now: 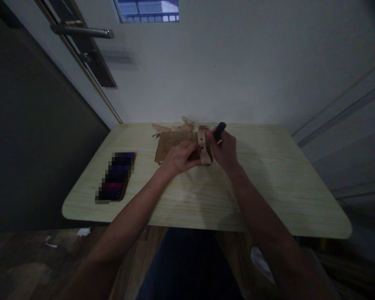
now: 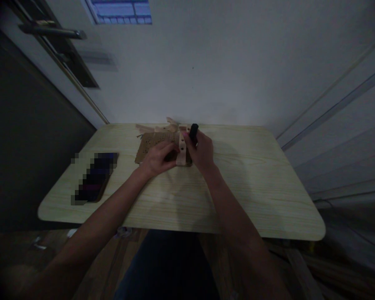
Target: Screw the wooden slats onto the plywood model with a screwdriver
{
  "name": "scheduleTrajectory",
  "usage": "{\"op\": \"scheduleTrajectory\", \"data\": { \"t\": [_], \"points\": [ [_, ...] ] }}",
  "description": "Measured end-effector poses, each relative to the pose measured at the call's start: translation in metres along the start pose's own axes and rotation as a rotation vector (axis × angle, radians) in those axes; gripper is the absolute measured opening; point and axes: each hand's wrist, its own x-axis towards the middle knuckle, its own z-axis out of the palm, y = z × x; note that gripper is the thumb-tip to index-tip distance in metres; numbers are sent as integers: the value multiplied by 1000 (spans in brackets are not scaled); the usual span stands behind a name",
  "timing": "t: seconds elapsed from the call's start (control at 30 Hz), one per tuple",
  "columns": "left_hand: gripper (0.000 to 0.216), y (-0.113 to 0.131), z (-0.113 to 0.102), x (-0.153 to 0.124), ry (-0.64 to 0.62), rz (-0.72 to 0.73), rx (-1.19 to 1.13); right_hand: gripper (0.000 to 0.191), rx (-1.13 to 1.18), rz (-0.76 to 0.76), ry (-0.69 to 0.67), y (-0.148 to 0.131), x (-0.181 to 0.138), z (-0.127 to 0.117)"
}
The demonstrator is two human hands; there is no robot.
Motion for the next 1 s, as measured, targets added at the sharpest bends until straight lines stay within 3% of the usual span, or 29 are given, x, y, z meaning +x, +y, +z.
{"op": "scheduleTrajectory", "data": {
  "t": [0.43,0.73,0.87,1.0],
  "points": [
    [34,-2,-3,3,-22,-13,-116,45,-8,14,9,4,1,1],
    [25,2,-23,5,-140,30,-205,42,52,7,45,0,4,0],
    [27,3,-25,8,-117,-61,-211,42,105,42,123,-2,8,-1],
    [24,2,-29,13,-20,-194,-83,39,189,66,26,-8,7,0]
  ]
}}
